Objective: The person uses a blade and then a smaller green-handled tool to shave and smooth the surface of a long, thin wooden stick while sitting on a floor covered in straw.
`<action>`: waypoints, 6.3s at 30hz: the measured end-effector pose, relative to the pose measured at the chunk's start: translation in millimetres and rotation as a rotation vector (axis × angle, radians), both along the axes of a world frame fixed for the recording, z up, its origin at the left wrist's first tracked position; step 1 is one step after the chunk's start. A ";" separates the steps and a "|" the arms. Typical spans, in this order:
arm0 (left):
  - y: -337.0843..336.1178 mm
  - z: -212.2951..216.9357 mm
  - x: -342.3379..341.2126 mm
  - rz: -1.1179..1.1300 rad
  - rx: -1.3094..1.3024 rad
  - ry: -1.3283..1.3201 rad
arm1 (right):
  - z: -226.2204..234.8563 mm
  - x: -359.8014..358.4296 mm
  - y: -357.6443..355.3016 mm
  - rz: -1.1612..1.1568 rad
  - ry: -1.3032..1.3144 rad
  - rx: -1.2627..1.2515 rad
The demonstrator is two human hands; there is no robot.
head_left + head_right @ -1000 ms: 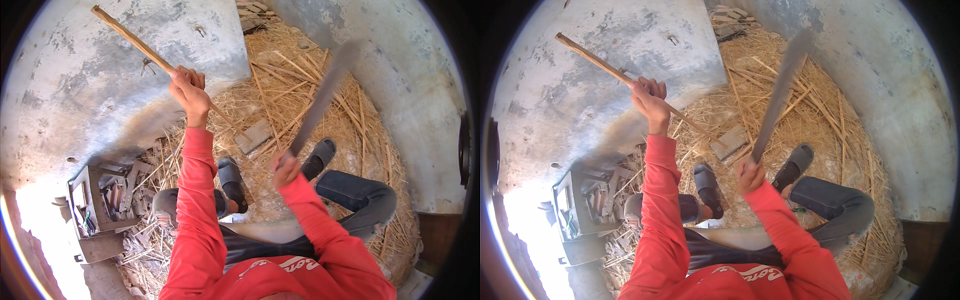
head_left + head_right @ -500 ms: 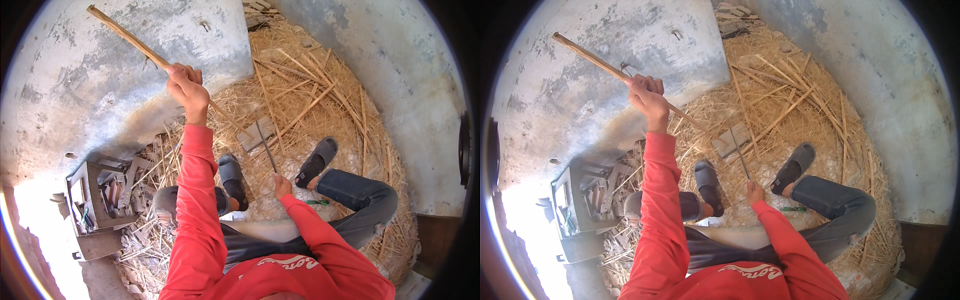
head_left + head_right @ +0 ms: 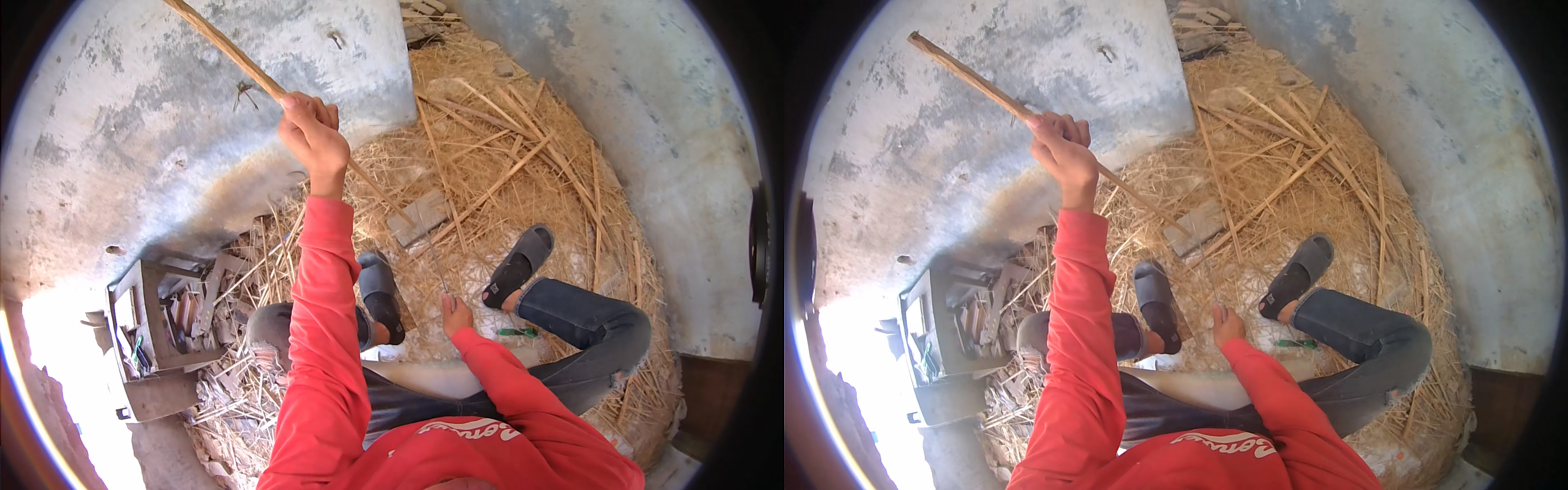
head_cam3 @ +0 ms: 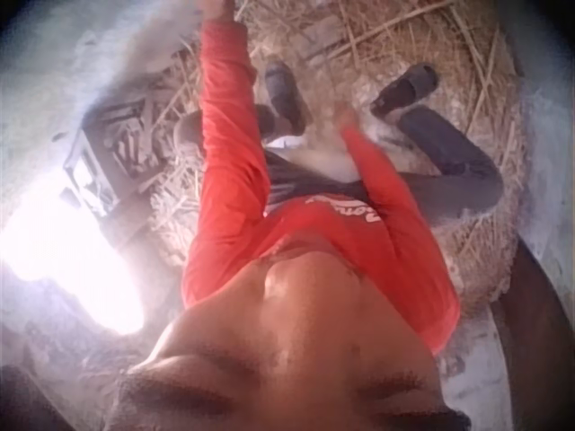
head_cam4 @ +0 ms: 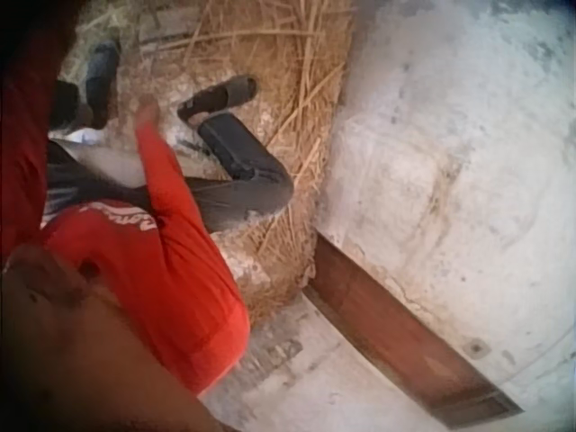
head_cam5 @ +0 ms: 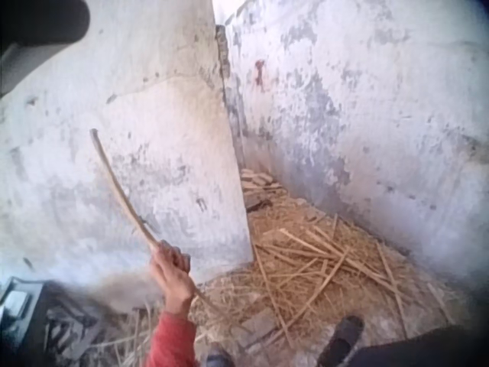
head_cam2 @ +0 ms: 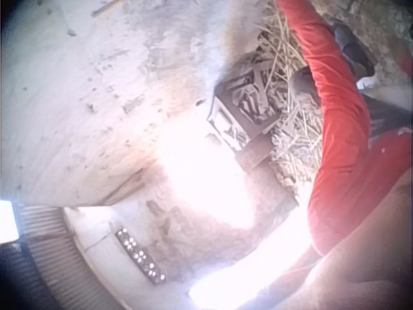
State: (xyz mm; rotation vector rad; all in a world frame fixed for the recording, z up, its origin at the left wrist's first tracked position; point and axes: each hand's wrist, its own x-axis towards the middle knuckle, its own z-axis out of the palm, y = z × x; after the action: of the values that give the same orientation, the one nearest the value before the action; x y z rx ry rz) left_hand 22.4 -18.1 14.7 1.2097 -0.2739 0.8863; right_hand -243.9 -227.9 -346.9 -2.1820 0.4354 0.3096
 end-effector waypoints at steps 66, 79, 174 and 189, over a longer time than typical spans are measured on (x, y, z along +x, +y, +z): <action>-8.6 2.2 -36.6 -0.391 0.050 0.164 | 288.4 93.6 22.8 -0.167 -0.678 0.906; 10.4 -0.2 -23.9 -0.417 0.023 0.256 | 182.2 64.9 -2.6 -0.056 -0.088 0.627; 9.2 1.3 -8.2 -0.287 -0.008 0.222 | -1.9 14.9 -10.0 0.031 -0.073 -0.009; 16.7 -2.6 -9.8 -0.303 -0.002 0.234 | 1.3 11.5 -2.7 0.008 -0.064 -0.067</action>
State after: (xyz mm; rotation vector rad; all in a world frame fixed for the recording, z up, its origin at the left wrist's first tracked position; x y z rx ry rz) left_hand 12.7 -1.4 12.1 1.2190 -0.2577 0.4782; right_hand -232.5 -230.6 -345.7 -2.2524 0.4068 0.2316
